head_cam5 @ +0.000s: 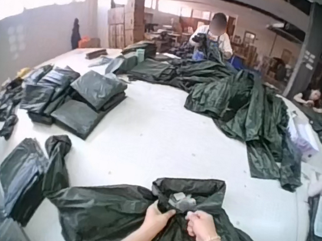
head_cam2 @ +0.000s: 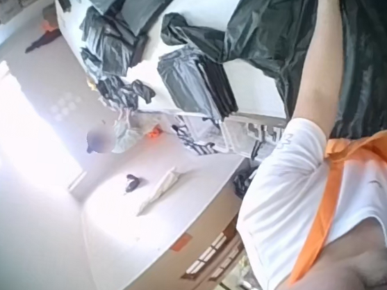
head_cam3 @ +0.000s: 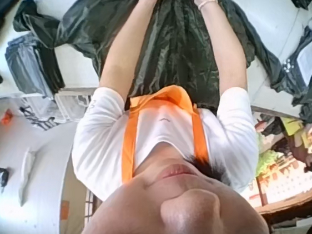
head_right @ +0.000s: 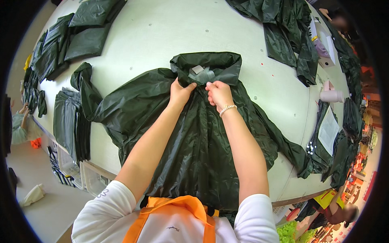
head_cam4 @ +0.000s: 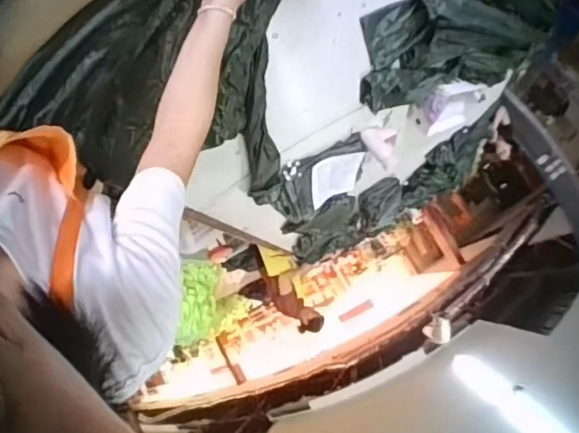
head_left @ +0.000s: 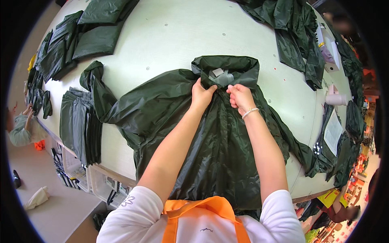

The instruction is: The person folds a dark green jacket on a white table. They smooth the fabric, fold the sleeves inward, fold the jacket in half, then fold it again into a compact rectangle. The folded jacket is placed into a white plastic basket.

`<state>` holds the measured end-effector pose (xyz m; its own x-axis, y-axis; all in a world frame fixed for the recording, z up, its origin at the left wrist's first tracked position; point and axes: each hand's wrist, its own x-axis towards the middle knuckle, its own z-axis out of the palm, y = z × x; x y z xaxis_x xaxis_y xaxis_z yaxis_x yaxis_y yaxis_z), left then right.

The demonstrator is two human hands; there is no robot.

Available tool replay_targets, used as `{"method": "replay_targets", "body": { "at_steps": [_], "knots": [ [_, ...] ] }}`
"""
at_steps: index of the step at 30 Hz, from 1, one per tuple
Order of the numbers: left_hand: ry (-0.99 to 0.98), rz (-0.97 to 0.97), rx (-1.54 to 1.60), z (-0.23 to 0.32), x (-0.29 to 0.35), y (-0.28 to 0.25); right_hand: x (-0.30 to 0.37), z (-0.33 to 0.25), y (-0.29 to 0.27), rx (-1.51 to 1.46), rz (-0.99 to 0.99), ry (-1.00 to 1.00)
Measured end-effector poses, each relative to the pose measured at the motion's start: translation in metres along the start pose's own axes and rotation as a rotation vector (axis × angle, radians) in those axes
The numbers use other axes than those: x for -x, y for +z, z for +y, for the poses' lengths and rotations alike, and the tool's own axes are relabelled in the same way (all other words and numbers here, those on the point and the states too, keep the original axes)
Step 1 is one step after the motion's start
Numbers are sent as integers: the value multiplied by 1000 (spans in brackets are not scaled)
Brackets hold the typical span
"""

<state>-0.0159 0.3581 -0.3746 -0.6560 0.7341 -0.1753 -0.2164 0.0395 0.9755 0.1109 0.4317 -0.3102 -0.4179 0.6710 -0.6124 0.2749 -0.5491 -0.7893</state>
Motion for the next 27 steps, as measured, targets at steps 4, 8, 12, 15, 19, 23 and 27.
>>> {"method": "replay_targets", "body": {
  "at_steps": [4,8,12,15,19,23,27],
  "knots": [
    [-15,15,-36,1,0,1,13,12,-5,-71,-51,123],
    [-25,7,-68,7,0,1,15,14,-5,101,-289,216],
    [-97,-22,-135,3,-4,-2,26,8,-7,306,-475,187],
    [-144,29,142,6,-9,6,67,32,-7,580,-638,-93],
    [-207,21,152,9,-13,1,174,53,-26,441,-594,155],
    [-240,48,257,14,-9,5,304,150,-98,475,-135,-39],
    [-327,47,142,25,-14,-10,453,280,-146,906,132,228]
  ]
}}
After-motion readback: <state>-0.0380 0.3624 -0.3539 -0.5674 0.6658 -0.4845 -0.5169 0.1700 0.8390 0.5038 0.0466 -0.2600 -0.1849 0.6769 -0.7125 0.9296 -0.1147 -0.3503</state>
